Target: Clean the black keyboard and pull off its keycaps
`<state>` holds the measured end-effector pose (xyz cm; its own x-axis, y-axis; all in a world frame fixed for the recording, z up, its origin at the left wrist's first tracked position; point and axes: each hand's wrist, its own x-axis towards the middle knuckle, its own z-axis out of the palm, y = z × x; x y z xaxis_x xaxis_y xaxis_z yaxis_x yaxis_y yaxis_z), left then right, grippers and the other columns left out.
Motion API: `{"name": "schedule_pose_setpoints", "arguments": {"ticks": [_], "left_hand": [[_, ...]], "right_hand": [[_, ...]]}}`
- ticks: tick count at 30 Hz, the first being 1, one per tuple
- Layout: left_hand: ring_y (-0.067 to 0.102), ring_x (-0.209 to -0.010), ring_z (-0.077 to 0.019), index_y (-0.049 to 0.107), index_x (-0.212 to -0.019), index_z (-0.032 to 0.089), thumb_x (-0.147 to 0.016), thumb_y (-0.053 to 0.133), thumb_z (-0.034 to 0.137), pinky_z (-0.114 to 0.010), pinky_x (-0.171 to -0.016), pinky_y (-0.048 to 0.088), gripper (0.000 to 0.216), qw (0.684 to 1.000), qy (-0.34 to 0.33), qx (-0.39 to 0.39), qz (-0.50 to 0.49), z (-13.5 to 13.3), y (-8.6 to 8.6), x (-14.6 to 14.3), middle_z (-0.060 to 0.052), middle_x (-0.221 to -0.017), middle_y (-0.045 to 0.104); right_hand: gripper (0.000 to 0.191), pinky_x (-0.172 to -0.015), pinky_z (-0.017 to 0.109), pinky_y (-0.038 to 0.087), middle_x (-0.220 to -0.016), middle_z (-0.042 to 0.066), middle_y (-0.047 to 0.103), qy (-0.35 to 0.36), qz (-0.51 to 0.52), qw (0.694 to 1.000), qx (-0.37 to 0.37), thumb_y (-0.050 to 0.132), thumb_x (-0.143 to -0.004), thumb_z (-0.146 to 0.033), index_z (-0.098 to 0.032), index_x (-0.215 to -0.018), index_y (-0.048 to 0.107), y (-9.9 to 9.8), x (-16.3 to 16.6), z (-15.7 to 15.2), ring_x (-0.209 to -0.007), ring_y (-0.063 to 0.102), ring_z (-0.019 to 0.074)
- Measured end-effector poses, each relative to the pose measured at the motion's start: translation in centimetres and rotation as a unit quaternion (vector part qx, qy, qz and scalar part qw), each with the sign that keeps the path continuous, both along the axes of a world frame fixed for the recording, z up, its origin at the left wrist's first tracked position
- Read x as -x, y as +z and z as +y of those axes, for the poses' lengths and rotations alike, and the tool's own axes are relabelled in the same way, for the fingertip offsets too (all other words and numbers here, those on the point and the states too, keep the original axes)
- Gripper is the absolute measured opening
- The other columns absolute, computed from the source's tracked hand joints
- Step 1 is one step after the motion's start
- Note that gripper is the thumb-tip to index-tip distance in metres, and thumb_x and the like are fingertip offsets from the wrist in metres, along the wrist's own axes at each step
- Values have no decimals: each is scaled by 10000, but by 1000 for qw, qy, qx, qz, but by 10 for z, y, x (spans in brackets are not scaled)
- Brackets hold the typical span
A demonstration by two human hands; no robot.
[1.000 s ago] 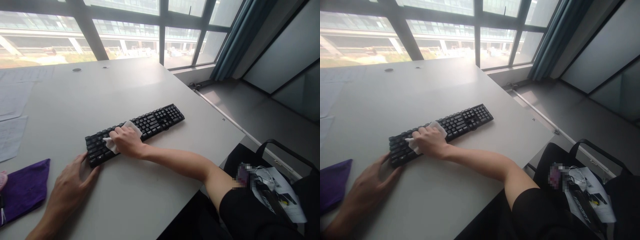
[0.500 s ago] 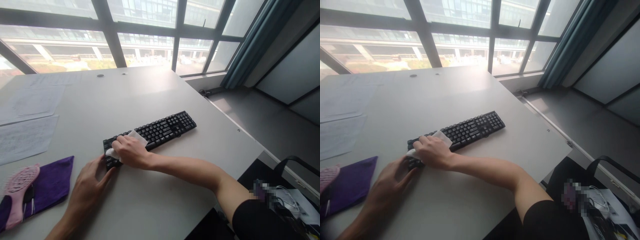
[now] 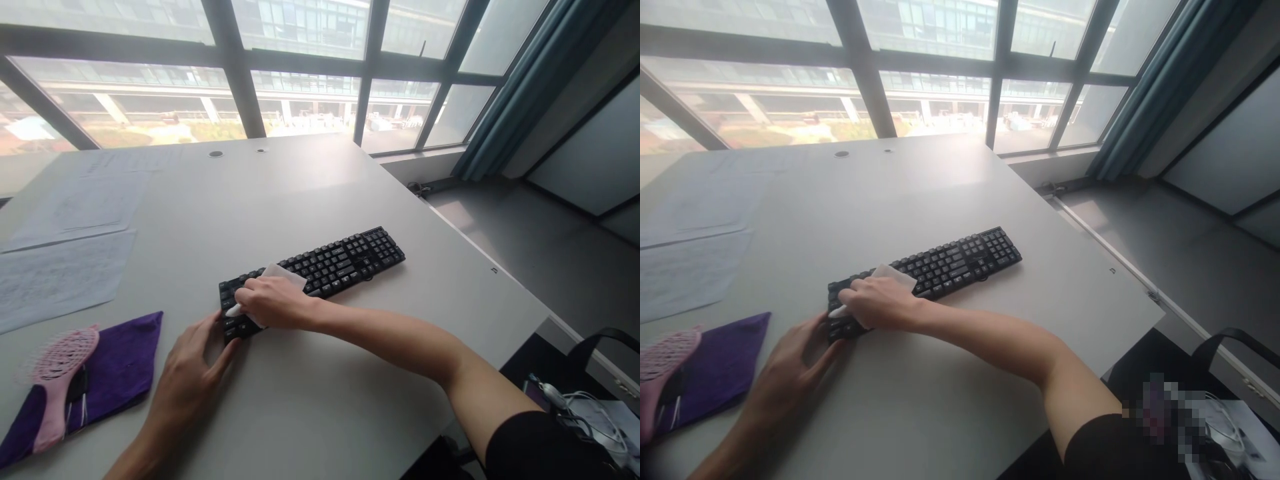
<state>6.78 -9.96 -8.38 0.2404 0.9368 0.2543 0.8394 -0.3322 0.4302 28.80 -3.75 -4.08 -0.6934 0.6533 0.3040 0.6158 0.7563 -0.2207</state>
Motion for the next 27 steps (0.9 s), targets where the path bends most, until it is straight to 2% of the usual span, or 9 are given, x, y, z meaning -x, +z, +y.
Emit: {"name": "schedule_pose_setpoints", "arguments": {"ticks": [3, 7, 8, 12, 15, 19, 23, 25, 27], "left_hand": [[556, -1233, -348, 479, -1400, 196, -919, 453, 633, -523, -1067, 435, 650, 1000, 1, -5, -4, 1, -1, 1, -137, -1324, 585], [547, -1245, -343, 462, -1422, 205, -917, 469, 629, -520, -1071, 429, 659, 1000, 6, 5, -4, 0, -2, 1, -131, -1331, 583], [546, -1246, -340, 460, -1424, 203, -919, 473, 622, -517, -1070, 429, 656, 1000, 6, 8, -4, -1, -1, 1, -131, -1333, 582], [540, -1255, -330, 465, -1420, 199, -926, 483, 600, -498, -1069, 433, 637, 1000, 5, 11, -6, -3, 2, -1, -128, -1343, 582], [535, -1259, -323, 468, -1419, 205, -924, 501, 597, -491, -1064, 437, 632, 1000, 1, 13, -6, -4, 4, -1, -119, -1346, 583], [536, -1253, -316, 474, -1410, 210, -930, 515, 576, -482, -1066, 435, 605, 1000, 0, 12, -12, -4, 3, 0, -113, -1344, 584], [550, -1232, -329, 509, -1374, 207, -928, 522, 560, -487, -1050, 445, 569, 1000, -2, 9, -18, -4, 3, -1, -124, -1316, 603], [559, -1219, -335, 529, -1352, 200, -931, 515, 550, -488, -1040, 451, 548, 1000, -7, 12, -19, -4, 4, -2, -133, -1299, 615], [567, -1207, -337, 545, -1331, 196, -931, 509, 540, -485, -1030, 457, 528, 1000, -10, 14, -20, -4, 5, -3, -138, -1284, 624]], "right_hand": [[156, -651, 266, 420, -906, 52, 641, 14, -11, 1000, 5, 491, -1027, -235, -173, -902, 561, 4, -22, 1, -797, 634, 177], [164, -673, 267, 394, -930, 67, 645, -38, -33, 999, 18, 497, -1035, -260, -166, -926, 576, 10, -56, 6, -799, 622, 172], [177, -672, 268, 385, -944, 72, 649, -61, -37, 997, 23, 484, -1041, -263, -163, -935, 583, 11, -64, 8, -796, 621, 170], [278, -711, 287, 380, -959, 84, 671, -235, -7, 970, 55, 408, -1066, -327, -159, -973, 608, 15, -80, 17, -813, 630, 184], [252, -722, 296, 392, -994, 82, 690, -295, 22, 952, 82, 405, -1058, -313, -171, -1006, 607, 13, -69, 19, -829, 646, 196], [243, -689, 300, 410, -986, 77, 688, -252, 24, 964, 83, 388, -1055, -294, -176, -986, 589, 8, -29, 15, -812, 658, 200], [227, -632, 286, 418, -954, 56, 668, -164, 22, 985, 48, 394, -1050, -285, -179, -953, 569, 5, 15, 6, -796, 654, 193], [204, -600, 280, 416, -947, 49, 654, -122, 22, 992, 28, 422, -1042, -286, -179, -949, 569, 4, 29, 2, -807, 649, 191], [199, -593, 276, 420, -954, 51, 641, -108, 23, 994, 13, 436, -1040, -290, -178, -949, 574, 2, 37, 0, -826, 643, 191]]}}
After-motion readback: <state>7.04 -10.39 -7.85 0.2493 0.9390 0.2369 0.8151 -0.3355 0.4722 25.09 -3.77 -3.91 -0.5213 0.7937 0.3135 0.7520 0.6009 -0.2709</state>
